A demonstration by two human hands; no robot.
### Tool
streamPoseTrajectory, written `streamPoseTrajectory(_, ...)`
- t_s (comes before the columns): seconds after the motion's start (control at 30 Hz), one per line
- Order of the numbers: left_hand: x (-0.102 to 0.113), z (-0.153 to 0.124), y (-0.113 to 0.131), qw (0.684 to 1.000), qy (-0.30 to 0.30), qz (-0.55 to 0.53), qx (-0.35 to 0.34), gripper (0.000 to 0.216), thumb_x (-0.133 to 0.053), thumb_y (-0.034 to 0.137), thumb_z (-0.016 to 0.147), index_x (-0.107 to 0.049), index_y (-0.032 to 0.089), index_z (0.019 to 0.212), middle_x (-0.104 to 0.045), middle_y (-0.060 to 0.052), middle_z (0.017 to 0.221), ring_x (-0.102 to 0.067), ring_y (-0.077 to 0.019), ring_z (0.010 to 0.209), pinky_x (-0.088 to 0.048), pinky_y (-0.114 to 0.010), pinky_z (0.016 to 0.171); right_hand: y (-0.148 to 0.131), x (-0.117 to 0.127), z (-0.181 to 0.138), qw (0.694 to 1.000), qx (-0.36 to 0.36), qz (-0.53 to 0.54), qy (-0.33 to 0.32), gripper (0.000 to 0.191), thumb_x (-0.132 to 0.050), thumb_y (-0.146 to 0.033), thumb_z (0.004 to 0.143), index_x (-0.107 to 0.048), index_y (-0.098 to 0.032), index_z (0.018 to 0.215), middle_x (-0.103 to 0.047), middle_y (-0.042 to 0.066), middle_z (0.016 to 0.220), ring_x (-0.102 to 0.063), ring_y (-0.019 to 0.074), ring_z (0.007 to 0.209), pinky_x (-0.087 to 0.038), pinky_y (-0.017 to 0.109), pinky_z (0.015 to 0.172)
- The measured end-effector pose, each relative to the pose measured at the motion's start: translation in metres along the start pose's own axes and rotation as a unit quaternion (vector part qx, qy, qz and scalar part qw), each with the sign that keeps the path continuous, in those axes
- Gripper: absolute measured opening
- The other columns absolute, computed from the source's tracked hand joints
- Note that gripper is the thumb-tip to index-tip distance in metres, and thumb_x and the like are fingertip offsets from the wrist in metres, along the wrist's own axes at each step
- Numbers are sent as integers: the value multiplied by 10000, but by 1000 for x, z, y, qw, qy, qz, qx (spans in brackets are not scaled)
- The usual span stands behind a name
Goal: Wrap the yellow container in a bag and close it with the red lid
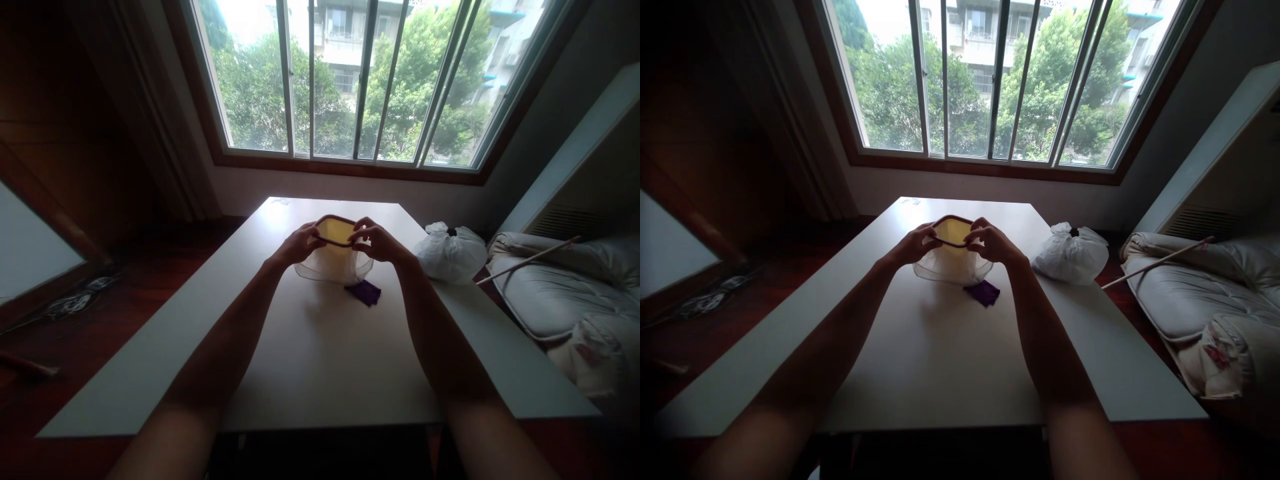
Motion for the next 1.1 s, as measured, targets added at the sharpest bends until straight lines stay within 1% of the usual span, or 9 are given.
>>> streamPoseTrajectory(0.1, -3, 0, -2, 1000, 5, 1, 9, 263, -627, 442, 873, -628, 202, 980, -621, -109, 1290, -622, -264, 1131, -517, -454, 995, -1, -4, 1, 1000, 7, 17, -21, 138, -726, -253, 837, -786, -226, 958, -625, 75, 1132, -600, 129, 728, -539, 307, 694)
streamPoseTrajectory(0.2, -5, 0, -6, 1000, 18, 20, 15, 353, -616, 460, 892, -625, 200, 1131, -563, -142, 1398, -532, -299, 1317, -462, -475, 1081, -6, -9, 3, 999, -2, 12, -38, 140, -715, -233, 840, -781, -210, 961, -686, 59, 1003, -609, 136, 710, -505, 284, 677)
streamPoseTrajectory(0.3, -7, -1, -11, 998, 32, 47, 28, 550, -625, 477, 893, -532, 186, 1351, -452, -182, 1517, -396, -324, 1449, -402, -504, 1140, -11, -11, 5, 999, -22, -29, -27, 85, -737, -205, 816, -778, -203, 890, -700, 32, 869, -605, 141, 700, -467, 270, 676)
streamPoseTrajectory(0.37, -6, -1, -12, 997, 38, 55, 34, 636, -633, 476, 891, -467, 182, 1430, -433, -192, 1532, -374, -328, 1464, -390, -520, 1148, -15, -11, 6, 998, -22, -56, -15, 65, -737, -187, 814, -774, -202, 865, -693, 20, 829, -600, 139, 701, -446, 263, 676)
streamPoseTrajectory(0.5, -4, -1, -3, 995, 35, 79, 45, 557, -628, 433, 906, -517, 200, 1400, -423, -184, 1545, -393, -343, 1450, -406, -550, 1130, -21, -11, 6, 996, -15, -84, -3, 58, -734, -197, 829, -772, -202, 873, -692, 18, 819, -595, 134, 685, -424, 261, 663)
streamPoseTrajectory(0.6, 3, -3, 4, 989, 67, 111, 66, 517, -663, 375, 885, -554, 204, 1360, -430, -176, 1540, -400, -365, 1439, -419, -570, 1116, -25, -13, 5, 992, -26, -120, 3, 64, -748, -238, 833, -773, -220, 890, -715, 19, 827, -607, 145, 688, -424, 267, 660)
streamPoseTrajectory(0.8, 5, -5, 10, 987, 100, 107, 65, 486, -641, 317, 891, -546, 180, 1347, -523, -181, 1438, -474, -331, 1382, -449, -529, 1111, -39, -20, 6, 973, -37, -225, 21, 91, -688, -293, 897, -763, -242, 900, -729, 40, 915, -650, 191, 771, -425, 293, 661)
streamPoseTrajectory(0.93, 4, -4, 11, 989, 101, 99, 51, 590, -646, 344, 887, -462, 188, 1426, -483, -181, 1474, -436, -332, 1412, -422, -532, 1137, -37, -15, 6, 962, -55, -261, 49, 119, -665, -314, 915, -748, -234, 944, -726, 60, 953, -656, 216, 810, -431, 306, 658)
streamPoseTrajectory(1.1, 1, -5, 8, 987, 110, 96, 64, 680, -588, 387, 928, -319, 187, 1520, -352, -207, 1575, -320, -352, 1486, -387, -566, 1150, -19, 7, 6, 949, -81, -290, 90, 173, -624, -337, 941, -743, -223, 994, -724, 65, 995, -652, 220, 817, -438, 314, 679)
Point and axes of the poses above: each hand's wrist, its own z-axis towards the middle knuckle, its own x-axis out of the back of the hand, y = z × x, the point moved 7 cm from there along z, towards the middle knuckle
